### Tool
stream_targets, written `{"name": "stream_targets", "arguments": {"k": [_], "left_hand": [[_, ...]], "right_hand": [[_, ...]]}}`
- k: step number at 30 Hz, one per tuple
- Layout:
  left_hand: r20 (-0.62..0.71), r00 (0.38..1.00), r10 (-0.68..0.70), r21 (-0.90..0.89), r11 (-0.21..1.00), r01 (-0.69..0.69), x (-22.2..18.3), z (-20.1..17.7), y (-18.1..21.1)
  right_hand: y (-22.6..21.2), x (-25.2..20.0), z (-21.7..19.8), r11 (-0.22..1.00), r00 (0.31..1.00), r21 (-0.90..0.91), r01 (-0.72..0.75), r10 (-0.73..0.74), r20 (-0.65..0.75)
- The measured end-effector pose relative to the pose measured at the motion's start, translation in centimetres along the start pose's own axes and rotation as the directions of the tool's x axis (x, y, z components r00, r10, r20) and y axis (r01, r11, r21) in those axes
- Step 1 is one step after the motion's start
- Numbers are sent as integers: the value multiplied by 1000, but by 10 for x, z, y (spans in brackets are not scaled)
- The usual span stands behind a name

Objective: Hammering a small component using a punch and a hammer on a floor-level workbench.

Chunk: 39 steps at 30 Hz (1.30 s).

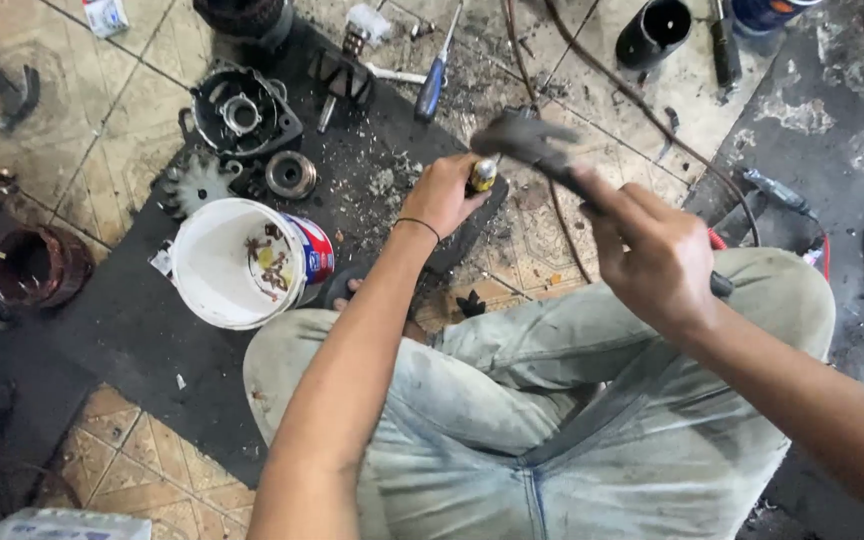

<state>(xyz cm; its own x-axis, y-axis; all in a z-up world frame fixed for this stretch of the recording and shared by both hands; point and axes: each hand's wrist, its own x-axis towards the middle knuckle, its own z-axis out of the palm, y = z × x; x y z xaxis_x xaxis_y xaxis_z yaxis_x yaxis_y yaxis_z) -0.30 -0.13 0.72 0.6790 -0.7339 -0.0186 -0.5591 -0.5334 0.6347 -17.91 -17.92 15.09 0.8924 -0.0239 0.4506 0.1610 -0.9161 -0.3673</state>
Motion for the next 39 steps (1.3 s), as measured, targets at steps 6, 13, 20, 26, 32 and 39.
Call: {"name": "stream_targets", "arguments": {"k": [6, 13, 20, 26, 32, 39], "left_hand": [[-4, 999, 41, 16, 999, -41, 2, 2, -8], [-35, 999, 15, -147, 989, -20, 4, -9, -18], [-43, 999, -22, -221, 975, 12, 0, -22, -6], [-107, 994, -37, -199, 980, 15, 6, -15, -18], [-36, 996, -79, -154, 985, 73, 7, -11, -18], [4, 996, -85, -151, 985, 85, 2, -19, -8]], "right_hand": [[-1, -4, 8, 993, 990, -104, -58, 70, 119], [10, -2, 12, 969, 987, 191, -159, 161, 6], [21, 2, 22, 943, 966, 209, -258, 258, 26], [19, 1, 25, 924, 955, 247, -291, 295, 20], [24, -1, 29, 924, 954, 254, -288, 301, -14], [24, 0, 29, 919, 950, 266, -290, 310, -36]]}}
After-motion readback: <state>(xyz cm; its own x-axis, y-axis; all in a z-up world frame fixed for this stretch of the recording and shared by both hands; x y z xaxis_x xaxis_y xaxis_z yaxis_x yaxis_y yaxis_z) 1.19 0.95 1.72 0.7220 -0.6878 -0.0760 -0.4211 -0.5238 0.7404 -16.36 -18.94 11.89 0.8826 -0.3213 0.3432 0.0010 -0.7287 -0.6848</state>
